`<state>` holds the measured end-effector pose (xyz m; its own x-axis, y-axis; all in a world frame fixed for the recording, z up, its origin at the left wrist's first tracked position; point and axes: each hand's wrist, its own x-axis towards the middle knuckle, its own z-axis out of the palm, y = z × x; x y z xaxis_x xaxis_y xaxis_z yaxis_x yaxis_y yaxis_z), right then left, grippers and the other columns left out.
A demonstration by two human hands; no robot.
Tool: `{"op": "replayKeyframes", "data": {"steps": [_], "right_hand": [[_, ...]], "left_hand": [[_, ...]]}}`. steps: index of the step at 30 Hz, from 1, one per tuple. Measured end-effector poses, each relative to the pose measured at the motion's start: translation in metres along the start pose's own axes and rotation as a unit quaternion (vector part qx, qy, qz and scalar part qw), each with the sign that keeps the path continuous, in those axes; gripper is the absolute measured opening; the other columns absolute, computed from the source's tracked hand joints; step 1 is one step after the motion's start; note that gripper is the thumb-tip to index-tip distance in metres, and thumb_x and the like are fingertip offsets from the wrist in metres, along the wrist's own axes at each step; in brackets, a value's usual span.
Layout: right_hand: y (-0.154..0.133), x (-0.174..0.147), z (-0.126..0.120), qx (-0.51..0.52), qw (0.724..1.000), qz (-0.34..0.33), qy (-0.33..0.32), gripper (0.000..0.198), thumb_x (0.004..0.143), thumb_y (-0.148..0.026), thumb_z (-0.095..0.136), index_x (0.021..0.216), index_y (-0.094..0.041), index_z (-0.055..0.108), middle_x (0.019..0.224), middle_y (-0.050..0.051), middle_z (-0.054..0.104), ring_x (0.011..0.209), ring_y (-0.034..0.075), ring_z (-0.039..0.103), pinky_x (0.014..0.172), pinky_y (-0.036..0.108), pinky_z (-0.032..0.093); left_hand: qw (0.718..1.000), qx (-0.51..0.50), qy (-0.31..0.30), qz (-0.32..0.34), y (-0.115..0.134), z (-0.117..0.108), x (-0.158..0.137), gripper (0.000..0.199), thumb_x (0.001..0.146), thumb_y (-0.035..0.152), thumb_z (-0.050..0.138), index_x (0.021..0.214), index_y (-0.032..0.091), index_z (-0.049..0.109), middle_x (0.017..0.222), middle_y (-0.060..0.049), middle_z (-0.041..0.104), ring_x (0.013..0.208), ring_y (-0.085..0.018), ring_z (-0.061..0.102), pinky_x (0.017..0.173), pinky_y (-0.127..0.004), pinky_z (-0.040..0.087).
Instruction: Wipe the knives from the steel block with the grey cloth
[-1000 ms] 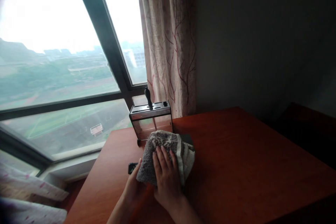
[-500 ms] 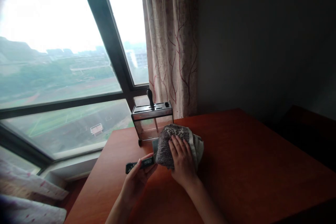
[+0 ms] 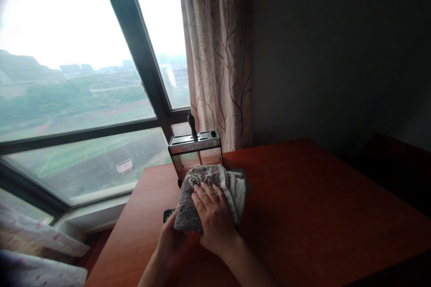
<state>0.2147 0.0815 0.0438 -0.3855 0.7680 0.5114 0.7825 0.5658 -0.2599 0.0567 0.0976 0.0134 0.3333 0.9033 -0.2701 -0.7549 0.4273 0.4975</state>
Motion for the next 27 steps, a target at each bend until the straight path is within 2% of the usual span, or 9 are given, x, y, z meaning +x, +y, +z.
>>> {"op": "replayKeyframes", "data": {"steps": [3, 8, 13, 19, 23, 27], "right_hand": [[0.004, 0.002, -0.001, -0.006, 1.000, -0.004, -0.002, 0.074, 0.069, -0.020, 0.054, 0.141, -0.017, 0.039, 0.151, 0.004, 0.037, 0.140, 0.024, 0.026, 0.117, 0.043, 0.011], [0.018, 0.002, -0.004, -0.018, 1.000, 0.001, 0.003, 0.074, 0.068, -0.022, 0.056, 0.141, -0.019, 0.039, 0.149, 0.005, 0.039, 0.138, 0.024, 0.029, 0.116, 0.042, 0.015], [0.043, -0.001, -0.008, -0.027, 0.998, 0.046, 0.027, 0.075, 0.066, -0.015, 0.055, 0.140, -0.018, 0.040, 0.148, 0.006, 0.040, 0.138, 0.025, 0.029, 0.116, 0.044, 0.018], [0.070, -0.014, -0.007, -0.042, 0.995, 0.078, 0.043, 0.078, 0.063, -0.006, 0.052, 0.139, -0.015, 0.041, 0.147, 0.009, 0.042, 0.137, 0.025, 0.031, 0.113, 0.048, 0.025], [0.064, -0.021, -0.002, -0.044, 0.994, 0.087, 0.041, 0.079, 0.063, -0.003, 0.050, 0.140, -0.014, 0.040, 0.148, 0.008, 0.040, 0.139, 0.025, 0.029, 0.114, 0.048, 0.024], [0.041, -0.018, 0.002, -0.025, 0.996, 0.081, 0.025, 0.082, 0.062, -0.004, 0.050, 0.142, -0.015, 0.038, 0.150, 0.007, 0.037, 0.140, 0.026, 0.025, 0.115, 0.049, 0.020]], "left_hand": [[1.000, 0.009, 0.005, 0.020, -0.001, -0.002, 0.001, 0.041, 0.089, 0.021, 0.051, 0.129, 0.019, 0.056, 0.102, -0.007, 0.075, 0.097, -0.023, 0.068, 0.094, -0.036, 0.049], [0.999, 0.023, 0.002, 0.046, -0.003, 0.000, 0.002, 0.034, 0.087, 0.019, 0.055, 0.119, 0.018, 0.064, 0.099, -0.006, 0.075, 0.090, -0.021, 0.069, 0.091, -0.035, 0.051], [0.995, 0.063, -0.037, 0.065, 0.001, 0.003, 0.000, 0.034, 0.082, 0.023, 0.061, 0.115, 0.016, 0.067, 0.103, -0.010, 0.075, 0.103, -0.028, 0.066, 0.102, -0.046, 0.043], [0.994, 0.079, -0.031, 0.067, 0.003, 0.002, -0.001, 0.043, 0.082, 0.021, 0.061, 0.125, 0.016, 0.060, 0.105, -0.011, 0.074, 0.106, -0.028, 0.065, 0.105, -0.046, 0.040], [0.994, 0.087, -0.028, 0.062, 0.003, 0.002, 0.000, 0.045, 0.083, 0.021, 0.061, 0.127, 0.016, 0.058, 0.102, -0.011, 0.075, 0.104, -0.028, 0.066, 0.104, -0.045, 0.041], [0.993, 0.091, -0.023, 0.068, 0.001, 0.002, 0.001, 0.044, 0.082, 0.021, 0.062, 0.126, 0.016, 0.059, 0.101, -0.011, 0.075, 0.099, -0.027, 0.068, 0.098, -0.045, 0.045]]}}
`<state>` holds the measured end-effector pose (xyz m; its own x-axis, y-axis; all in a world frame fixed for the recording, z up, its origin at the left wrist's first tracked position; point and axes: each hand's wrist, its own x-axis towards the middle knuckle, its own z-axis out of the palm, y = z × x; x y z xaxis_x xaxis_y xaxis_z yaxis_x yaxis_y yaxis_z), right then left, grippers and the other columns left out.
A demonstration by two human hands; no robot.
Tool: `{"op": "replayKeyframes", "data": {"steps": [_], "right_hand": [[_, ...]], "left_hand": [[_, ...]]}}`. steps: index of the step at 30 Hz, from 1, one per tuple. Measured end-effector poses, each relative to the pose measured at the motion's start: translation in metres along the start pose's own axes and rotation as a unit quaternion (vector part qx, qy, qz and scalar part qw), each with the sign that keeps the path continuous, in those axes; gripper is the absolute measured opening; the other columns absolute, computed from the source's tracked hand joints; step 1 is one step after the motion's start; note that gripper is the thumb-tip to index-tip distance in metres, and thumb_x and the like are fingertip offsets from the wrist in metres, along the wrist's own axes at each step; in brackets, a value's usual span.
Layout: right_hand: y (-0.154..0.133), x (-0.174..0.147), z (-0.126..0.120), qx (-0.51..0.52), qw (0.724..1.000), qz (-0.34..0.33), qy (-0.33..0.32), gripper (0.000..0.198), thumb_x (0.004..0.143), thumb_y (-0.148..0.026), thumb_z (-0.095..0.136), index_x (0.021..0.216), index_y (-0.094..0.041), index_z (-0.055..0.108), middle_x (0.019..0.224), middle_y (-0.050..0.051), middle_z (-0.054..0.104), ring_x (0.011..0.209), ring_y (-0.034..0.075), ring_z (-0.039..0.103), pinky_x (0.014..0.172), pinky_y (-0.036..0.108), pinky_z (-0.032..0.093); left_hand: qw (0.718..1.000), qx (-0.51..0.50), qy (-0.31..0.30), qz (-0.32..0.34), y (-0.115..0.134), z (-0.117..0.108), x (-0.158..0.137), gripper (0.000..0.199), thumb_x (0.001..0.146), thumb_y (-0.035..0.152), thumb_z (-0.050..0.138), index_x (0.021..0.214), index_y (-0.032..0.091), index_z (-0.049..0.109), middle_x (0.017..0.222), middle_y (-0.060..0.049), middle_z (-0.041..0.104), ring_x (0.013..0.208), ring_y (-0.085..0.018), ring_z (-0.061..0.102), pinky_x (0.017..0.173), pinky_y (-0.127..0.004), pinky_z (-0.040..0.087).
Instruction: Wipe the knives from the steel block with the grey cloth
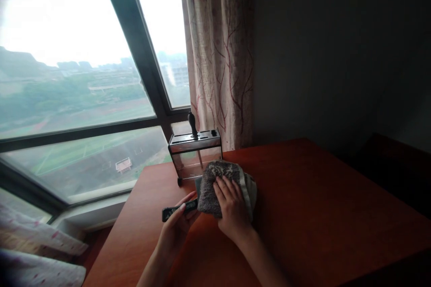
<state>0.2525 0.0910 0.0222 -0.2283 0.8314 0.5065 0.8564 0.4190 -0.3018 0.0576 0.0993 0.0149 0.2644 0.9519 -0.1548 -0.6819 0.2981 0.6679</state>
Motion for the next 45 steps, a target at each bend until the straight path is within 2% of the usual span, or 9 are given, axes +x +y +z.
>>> {"op": "replayKeyframes", "data": {"steps": [9, 17, 25, 31, 33, 35, 39, 42, 45], "right_hand": [[-0.034, 0.009, -0.002, 0.066, 0.993, -0.058, -0.073, 0.084, 0.062, -0.014, 0.055, 0.144, -0.018, 0.034, 0.153, 0.003, 0.032, 0.140, 0.025, 0.023, 0.118, 0.044, 0.011], [0.003, 0.015, -0.010, 0.027, 0.999, -0.033, -0.034, 0.075, 0.068, -0.014, 0.054, 0.141, -0.021, 0.039, 0.150, 0.002, 0.037, 0.139, 0.024, 0.028, 0.116, 0.044, 0.016], [0.048, 0.004, -0.011, -0.028, 0.999, 0.032, 0.013, 0.081, 0.066, -0.006, 0.052, 0.144, -0.020, 0.035, 0.151, 0.005, 0.035, 0.140, 0.029, 0.027, 0.112, 0.051, 0.024], [0.057, 0.000, -0.006, 0.089, 0.985, 0.109, 0.100, 0.075, 0.069, -0.007, 0.052, 0.141, -0.019, 0.039, 0.151, 0.008, 0.035, 0.138, 0.028, 0.030, 0.112, 0.049, 0.025], [0.057, 0.002, -0.008, 0.213, 0.952, 0.171, 0.141, 0.070, 0.067, -0.010, 0.056, 0.136, -0.020, 0.046, 0.148, 0.009, 0.040, 0.136, 0.029, 0.035, 0.112, 0.047, 0.027], [0.056, 0.004, -0.013, 0.363, 0.879, 0.263, 0.165, 0.058, 0.064, -0.013, 0.060, 0.121, -0.020, 0.059, 0.136, 0.008, 0.054, 0.128, 0.029, 0.045, 0.107, 0.042, 0.034], [0.055, 0.000, -0.029, 0.530, 0.749, 0.380, 0.118, 0.017, 0.065, -0.023, 0.063, 0.080, -0.019, 0.068, 0.080, 0.005, 0.072, 0.081, 0.026, 0.067, 0.073, 0.035, 0.053], [0.054, -0.010, -0.039, 0.604, 0.687, 0.398, 0.066, 0.021, 0.068, -0.034, 0.056, 0.075, -0.018, 0.069, 0.067, 0.007, 0.070, 0.063, 0.025, 0.066, 0.058, 0.035, 0.053], [0.055, -0.021, -0.042, 0.728, 0.553, 0.404, 0.038, 0.032, 0.070, -0.044, 0.055, 0.084, -0.020, 0.072, 0.076, 0.011, 0.074, 0.070, 0.028, 0.069, 0.064, 0.039, 0.055]], "left_hand": [[0.998, 0.006, 0.062, 0.014, 0.001, 0.006, -0.002, 0.045, 0.076, 0.017, 0.066, 0.120, 0.018, 0.062, 0.097, -0.006, 0.075, 0.082, -0.020, 0.069, 0.073, -0.027, 0.054], [1.000, 0.000, -0.005, 0.008, 0.001, 0.004, -0.003, 0.050, 0.079, 0.020, 0.063, 0.129, 0.017, 0.056, 0.097, -0.009, 0.075, 0.095, -0.026, 0.069, 0.094, -0.041, 0.048], [1.000, 0.000, -0.006, 0.010, 0.005, 0.000, -0.003, 0.043, 0.079, 0.021, 0.062, 0.122, 0.016, 0.062, 0.098, -0.011, 0.076, 0.098, -0.027, 0.068, 0.101, -0.044, 0.042], [0.999, -0.013, -0.023, 0.018, 0.003, -0.003, -0.002, 0.035, 0.081, 0.022, 0.060, 0.114, 0.017, 0.067, 0.101, -0.012, 0.075, 0.095, -0.025, 0.069, 0.098, -0.042, 0.045], [0.999, -0.019, -0.030, 0.024, 0.003, -0.004, -0.002, 0.032, 0.081, 0.022, 0.060, 0.111, 0.017, 0.069, 0.101, -0.012, 0.075, 0.095, -0.025, 0.069, 0.096, -0.042, 0.047], [0.999, -0.027, -0.034, 0.031, 0.004, -0.005, -0.003, 0.029, 0.082, 0.022, 0.058, 0.109, 0.017, 0.070, 0.101, -0.012, 0.075, 0.095, -0.025, 0.069, 0.096, -0.042, 0.048], [0.998, -0.039, -0.040, 0.036, 0.005, -0.003, -0.004, 0.028, 0.084, 0.021, 0.056, 0.109, 0.017, 0.070, 0.100, -0.012, 0.075, 0.094, -0.024, 0.069, 0.095, -0.042, 0.048], [0.997, -0.045, -0.038, 0.043, 0.007, -0.001, -0.004, 0.028, 0.086, 0.022, 0.055, 0.110, 0.017, 0.069, 0.097, -0.012, 0.076, 0.091, -0.023, 0.070, 0.092, -0.038, 0.051], [0.997, -0.046, -0.031, 0.049, 0.007, 0.000, -0.003, 0.027, 0.085, 0.023, 0.056, 0.109, 0.018, 0.069, 0.092, -0.010, 0.077, 0.087, -0.022, 0.071, 0.086, -0.036, 0.053]]}}
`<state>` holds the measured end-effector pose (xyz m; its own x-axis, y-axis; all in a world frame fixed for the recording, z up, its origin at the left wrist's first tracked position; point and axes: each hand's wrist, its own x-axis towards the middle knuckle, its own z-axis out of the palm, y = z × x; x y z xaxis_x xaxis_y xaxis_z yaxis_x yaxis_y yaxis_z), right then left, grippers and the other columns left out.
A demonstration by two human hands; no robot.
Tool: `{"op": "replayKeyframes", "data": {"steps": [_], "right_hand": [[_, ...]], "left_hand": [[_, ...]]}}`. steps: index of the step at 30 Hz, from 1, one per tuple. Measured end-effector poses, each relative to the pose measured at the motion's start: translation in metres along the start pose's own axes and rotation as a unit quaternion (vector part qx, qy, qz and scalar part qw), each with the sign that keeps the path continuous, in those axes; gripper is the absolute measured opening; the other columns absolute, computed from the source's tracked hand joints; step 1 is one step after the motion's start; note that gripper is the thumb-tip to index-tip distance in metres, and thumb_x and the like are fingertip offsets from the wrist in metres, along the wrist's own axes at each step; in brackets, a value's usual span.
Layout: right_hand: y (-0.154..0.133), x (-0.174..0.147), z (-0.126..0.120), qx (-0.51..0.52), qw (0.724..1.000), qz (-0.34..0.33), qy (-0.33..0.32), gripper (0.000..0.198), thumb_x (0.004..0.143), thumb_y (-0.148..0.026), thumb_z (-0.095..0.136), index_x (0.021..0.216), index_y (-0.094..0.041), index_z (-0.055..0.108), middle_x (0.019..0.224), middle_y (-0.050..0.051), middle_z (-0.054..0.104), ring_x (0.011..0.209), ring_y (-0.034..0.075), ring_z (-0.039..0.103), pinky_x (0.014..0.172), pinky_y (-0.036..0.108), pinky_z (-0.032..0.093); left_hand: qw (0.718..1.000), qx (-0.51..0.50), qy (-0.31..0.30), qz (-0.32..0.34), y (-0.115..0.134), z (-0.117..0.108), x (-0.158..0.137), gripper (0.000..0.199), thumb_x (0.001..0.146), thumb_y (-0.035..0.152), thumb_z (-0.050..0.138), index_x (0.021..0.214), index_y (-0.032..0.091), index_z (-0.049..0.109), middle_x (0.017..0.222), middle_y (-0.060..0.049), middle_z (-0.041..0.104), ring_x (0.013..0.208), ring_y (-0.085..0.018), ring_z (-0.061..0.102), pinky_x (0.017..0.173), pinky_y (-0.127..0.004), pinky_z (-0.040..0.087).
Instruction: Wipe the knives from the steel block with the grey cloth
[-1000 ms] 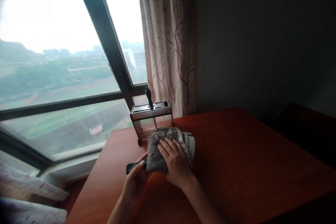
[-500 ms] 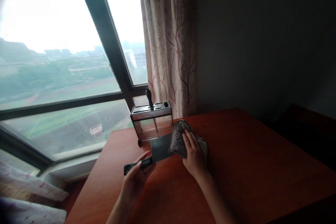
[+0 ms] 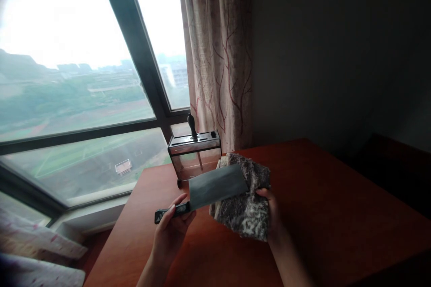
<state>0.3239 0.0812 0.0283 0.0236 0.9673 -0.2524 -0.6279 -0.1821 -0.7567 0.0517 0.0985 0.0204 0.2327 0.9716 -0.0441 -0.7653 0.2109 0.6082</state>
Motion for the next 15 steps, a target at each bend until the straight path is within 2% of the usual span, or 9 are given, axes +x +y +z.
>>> {"op": "replayKeyframes", "data": {"steps": [2, 4, 10, 15], "right_hand": [[0.004, -0.002, -0.005, 0.092, 0.995, 0.030, -0.013, 0.034, 0.071, -0.047, 0.058, 0.089, -0.022, 0.073, 0.082, 0.011, 0.075, 0.078, 0.029, 0.069, 0.070, 0.043, 0.055], [0.009, -0.001, -0.008, 0.106, 0.994, 0.008, -0.001, 0.035, 0.074, -0.050, 0.058, 0.093, -0.024, 0.073, 0.086, 0.010, 0.075, 0.083, 0.030, 0.069, 0.077, 0.046, 0.054], [0.025, 0.008, 0.003, -0.012, 0.993, -0.120, -0.014, 0.065, 0.087, -0.066, 0.025, 0.110, -0.023, 0.069, 0.097, 0.014, 0.074, 0.096, 0.031, 0.067, 0.083, 0.054, 0.051], [0.045, 0.008, 0.022, -0.076, 0.984, -0.155, -0.045, 0.072, 0.091, -0.063, 0.014, 0.112, -0.022, 0.068, 0.093, 0.013, 0.074, 0.096, 0.030, 0.067, 0.084, 0.051, 0.051]], "left_hand": [[1.000, 0.006, 0.006, 0.006, 0.000, 0.000, 0.000, 0.024, 0.083, 0.024, 0.059, 0.104, 0.018, 0.070, 0.092, -0.010, 0.076, 0.086, -0.022, 0.071, 0.083, -0.036, 0.054], [1.000, 0.013, 0.013, 0.012, -0.001, 0.000, 0.001, 0.022, 0.082, 0.024, 0.061, 0.100, 0.018, 0.071, 0.094, -0.009, 0.076, 0.086, -0.023, 0.071, 0.082, -0.036, 0.055], [0.999, 0.031, 0.033, 0.015, -0.005, 0.004, -0.001, 0.017, 0.080, 0.025, 0.065, 0.095, 0.018, 0.069, 0.094, -0.007, 0.075, 0.086, -0.022, 0.070, 0.084, -0.036, 0.054], [0.997, 0.046, 0.045, 0.033, -0.008, 0.009, 0.000, 0.013, 0.080, 0.025, 0.066, 0.091, 0.019, 0.069, 0.092, -0.005, 0.075, 0.086, -0.021, 0.070, 0.086, -0.036, 0.052]]}}
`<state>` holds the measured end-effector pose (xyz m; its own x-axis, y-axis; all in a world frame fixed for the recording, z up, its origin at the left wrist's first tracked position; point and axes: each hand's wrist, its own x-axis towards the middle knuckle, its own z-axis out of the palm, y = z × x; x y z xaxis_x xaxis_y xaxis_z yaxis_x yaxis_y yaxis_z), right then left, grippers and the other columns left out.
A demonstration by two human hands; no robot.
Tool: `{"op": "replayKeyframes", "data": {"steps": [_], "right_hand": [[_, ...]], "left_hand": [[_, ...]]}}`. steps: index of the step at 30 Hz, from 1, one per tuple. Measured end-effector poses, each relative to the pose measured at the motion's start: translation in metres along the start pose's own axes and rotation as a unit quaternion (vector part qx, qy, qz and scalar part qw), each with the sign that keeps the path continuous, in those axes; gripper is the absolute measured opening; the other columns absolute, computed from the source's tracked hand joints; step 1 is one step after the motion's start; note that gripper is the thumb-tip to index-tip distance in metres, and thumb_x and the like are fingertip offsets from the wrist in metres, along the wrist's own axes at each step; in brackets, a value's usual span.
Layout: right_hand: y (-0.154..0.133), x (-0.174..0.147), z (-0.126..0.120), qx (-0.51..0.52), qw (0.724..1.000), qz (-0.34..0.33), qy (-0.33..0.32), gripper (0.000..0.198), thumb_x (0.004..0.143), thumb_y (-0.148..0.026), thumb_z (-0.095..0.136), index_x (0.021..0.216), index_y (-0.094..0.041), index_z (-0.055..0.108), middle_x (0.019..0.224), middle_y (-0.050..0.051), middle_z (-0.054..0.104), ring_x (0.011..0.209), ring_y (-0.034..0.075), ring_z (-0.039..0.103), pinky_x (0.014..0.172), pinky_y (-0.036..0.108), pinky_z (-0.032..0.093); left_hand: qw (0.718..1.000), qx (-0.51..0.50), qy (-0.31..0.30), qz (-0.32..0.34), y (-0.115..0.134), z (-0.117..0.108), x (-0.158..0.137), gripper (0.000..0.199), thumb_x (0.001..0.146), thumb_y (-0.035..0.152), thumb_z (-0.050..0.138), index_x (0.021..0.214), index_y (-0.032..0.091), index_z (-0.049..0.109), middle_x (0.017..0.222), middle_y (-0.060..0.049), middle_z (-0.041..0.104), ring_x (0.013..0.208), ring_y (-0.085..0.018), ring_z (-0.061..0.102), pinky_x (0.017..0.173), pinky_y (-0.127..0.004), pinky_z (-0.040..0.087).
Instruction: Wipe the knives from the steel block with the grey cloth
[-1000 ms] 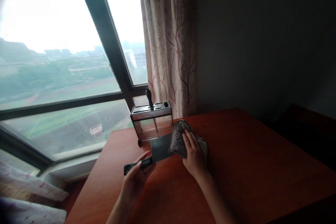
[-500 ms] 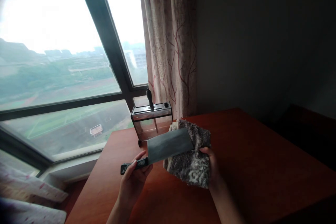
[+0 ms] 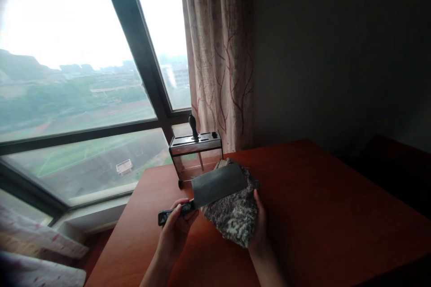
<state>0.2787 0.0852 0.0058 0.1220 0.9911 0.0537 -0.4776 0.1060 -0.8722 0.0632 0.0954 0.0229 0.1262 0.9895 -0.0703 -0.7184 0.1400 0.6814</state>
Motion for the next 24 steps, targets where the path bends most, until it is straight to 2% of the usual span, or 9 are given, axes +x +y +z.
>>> {"op": "replayKeyframes", "data": {"steps": [4, 9, 13, 15, 20, 24], "right_hand": [[0.012, -0.008, 0.015, -0.016, 1.000, 0.014, -0.017, 0.064, 0.092, -0.057, 0.022, 0.106, -0.019, 0.072, 0.088, 0.012, 0.075, 0.094, 0.031, 0.068, 0.084, 0.052, 0.051], [0.016, -0.012, 0.021, -0.033, 0.998, 0.043, -0.031, 0.059, 0.092, -0.052, 0.027, 0.098, -0.016, 0.073, 0.082, 0.011, 0.075, 0.093, 0.030, 0.069, 0.084, 0.050, 0.052], [0.013, -0.006, 0.017, -0.002, 1.000, 0.024, 0.007, 0.053, 0.090, -0.052, 0.031, 0.098, -0.019, 0.072, 0.082, 0.009, 0.075, 0.089, 0.030, 0.070, 0.084, 0.049, 0.053], [0.012, -0.001, 0.012, 0.031, 0.999, 0.016, 0.029, 0.051, 0.090, -0.052, 0.032, 0.103, -0.021, 0.070, 0.088, 0.008, 0.076, 0.087, 0.029, 0.070, 0.083, 0.049, 0.053], [0.003, 0.010, -0.001, 0.051, 0.997, -0.022, 0.057, 0.052, 0.088, -0.058, 0.035, 0.111, -0.023, 0.066, 0.103, 0.009, 0.074, 0.086, 0.029, 0.070, 0.078, 0.050, 0.054], [-0.001, 0.014, -0.002, 0.092, 0.990, -0.037, 0.096, 0.047, 0.087, -0.056, 0.036, 0.111, -0.027, 0.065, 0.106, 0.006, 0.073, 0.091, 0.029, 0.069, 0.081, 0.051, 0.053]], "left_hand": [[0.999, 0.027, -0.003, 0.022, -0.001, 0.000, 0.002, 0.016, 0.079, 0.029, 0.067, 0.092, 0.018, 0.069, 0.095, -0.007, 0.074, 0.089, -0.021, 0.069, 0.086, -0.034, 0.051], [0.994, 0.101, 0.015, 0.033, -0.001, -0.003, 0.003, 0.025, 0.077, 0.035, 0.068, 0.093, 0.015, 0.070, 0.088, -0.008, 0.074, 0.081, -0.022, 0.068, 0.075, -0.030, 0.051], [0.983, 0.182, 0.028, 0.013, -0.003, 0.000, 0.000, 0.040, 0.078, 0.045, 0.065, 0.099, 0.011, 0.068, 0.067, -0.008, 0.072, 0.064, -0.024, 0.067, 0.058, -0.031, 0.049], [0.982, 0.187, 0.022, 0.002, -0.004, 0.003, -0.001, 0.042, 0.077, 0.046, 0.066, 0.101, 0.012, 0.068, 0.065, -0.008, 0.071, 0.061, -0.024, 0.067, 0.053, -0.030, 0.046], [0.989, 0.148, 0.012, -0.019, -0.006, 0.003, -0.002, 0.043, 0.075, 0.043, 0.069, 0.105, 0.012, 0.067, 0.070, -0.010, 0.072, 0.062, -0.022, 0.067, 0.057, -0.029, 0.046], [0.990, 0.139, -0.005, -0.021, -0.013, 0.003, -0.003, 0.046, 0.076, 0.040, 0.070, 0.111, 0.012, 0.065, 0.073, -0.011, 0.073, 0.061, -0.022, 0.067, 0.060, -0.031, 0.046]]}}
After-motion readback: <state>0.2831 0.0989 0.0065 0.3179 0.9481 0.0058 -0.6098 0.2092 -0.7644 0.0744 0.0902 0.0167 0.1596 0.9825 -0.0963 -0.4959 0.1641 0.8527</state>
